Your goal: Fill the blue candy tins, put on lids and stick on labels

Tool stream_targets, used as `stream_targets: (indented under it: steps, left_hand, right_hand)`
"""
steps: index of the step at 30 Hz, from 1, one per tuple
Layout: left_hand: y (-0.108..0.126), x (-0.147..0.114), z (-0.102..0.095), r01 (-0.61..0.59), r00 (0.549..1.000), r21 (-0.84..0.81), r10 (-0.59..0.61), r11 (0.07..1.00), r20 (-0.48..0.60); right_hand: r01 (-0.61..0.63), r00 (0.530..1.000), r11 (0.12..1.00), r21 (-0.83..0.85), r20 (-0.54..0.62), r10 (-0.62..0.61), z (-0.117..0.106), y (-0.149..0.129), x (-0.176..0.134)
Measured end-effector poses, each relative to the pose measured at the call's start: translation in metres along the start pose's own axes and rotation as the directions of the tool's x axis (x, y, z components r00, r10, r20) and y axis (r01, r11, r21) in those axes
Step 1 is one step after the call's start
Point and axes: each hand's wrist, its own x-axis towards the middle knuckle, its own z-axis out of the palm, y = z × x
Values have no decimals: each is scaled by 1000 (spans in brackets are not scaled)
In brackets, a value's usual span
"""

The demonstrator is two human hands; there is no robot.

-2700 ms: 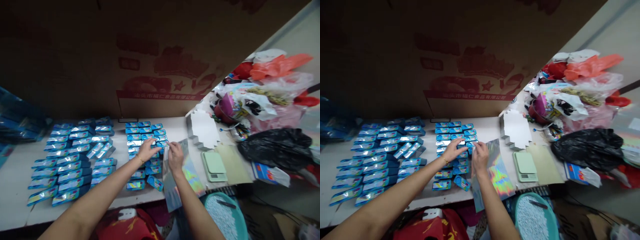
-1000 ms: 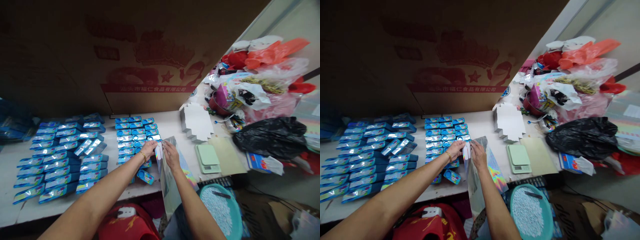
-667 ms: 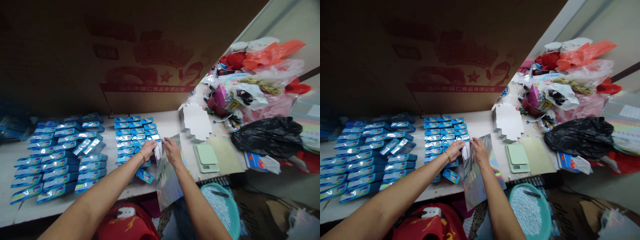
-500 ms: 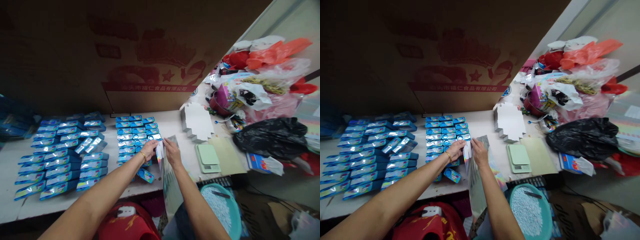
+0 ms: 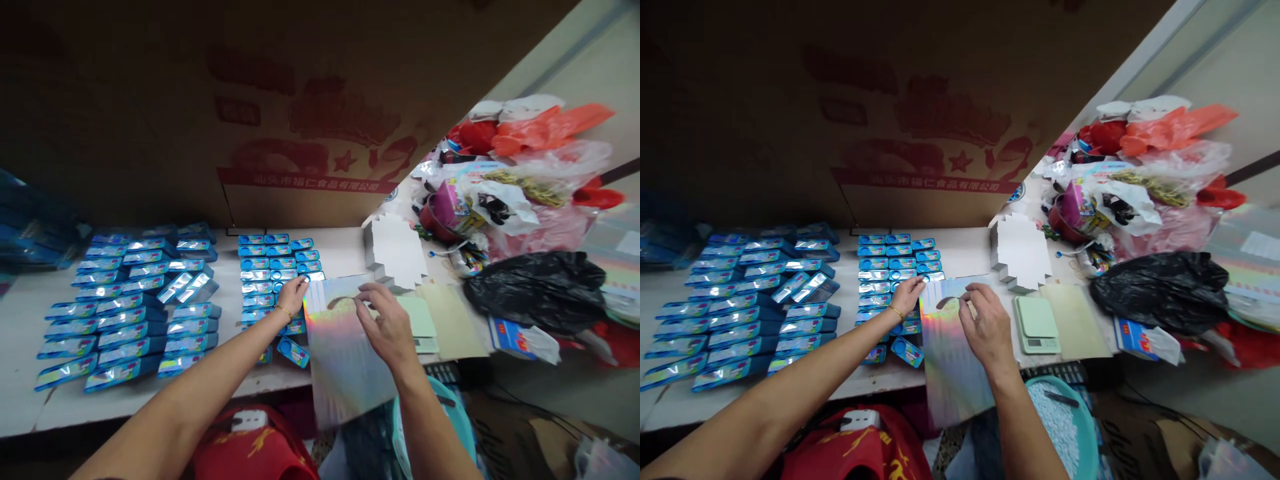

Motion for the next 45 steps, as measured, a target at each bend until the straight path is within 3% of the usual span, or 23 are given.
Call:
stream_targets:
  steps: [3, 5, 7, 12, 17, 20, 24, 29, 39, 42, 45]
  left_hand:
    - [20, -24, -20, -113, 992, -91, 119, 989, 53]
    - [30, -41, -35, -133, 977, -201, 163, 971, 139]
    - [35, -51, -50, -104, 978, -261, 147, 960, 151]
    - [31, -47, -87, -18, 997, -283, -5, 959, -81]
    - [25, -32, -125, 53, 985, -340, -105, 939, -139]
    - [16, -17, -146, 12, 977, -287, -72, 958, -201]
    - [1, 12, -166, -58, 942, -44, 40, 997, -334]
    - [-11, 44, -177, -25, 911, 173, 94, 985, -402]
    - [-36, 63, -167, 79, 904, 211, 20, 974, -428]
    - [-42, 65, -165, 103, 899, 220, 4, 970, -438]
    - [-43, 64, -167, 113, 894, 244, 8, 963, -447]
  right_hand:
    - [-88, 996, 983, 163, 42, 82, 15, -10, 19]
    - [-175, 984, 946, 273, 76, 160, 40, -9, 29]
    - [-295, 955, 876, 381, 136, 263, 68, -8, 35]
    - [-526, 850, 629, 572, 341, 401, 122, -23, 42]
    - [-572, 820, 561, 599, 403, 406, 160, -44, 53]
    - [-523, 853, 646, 557, 343, 394, 186, -50, 62]
    - [-375, 927, 814, 445, 183, 327, 223, -52, 77]
    - [-285, 958, 928, 240, 71, 276, 250, -49, 93]
    - [-222, 972, 971, -89, 60, 228, 263, -50, 92]
    - [-72, 992, 978, -194, 90, 91, 259, -50, 86]
    - [126, 972, 947, -297, 227, -58, 252, -52, 84]
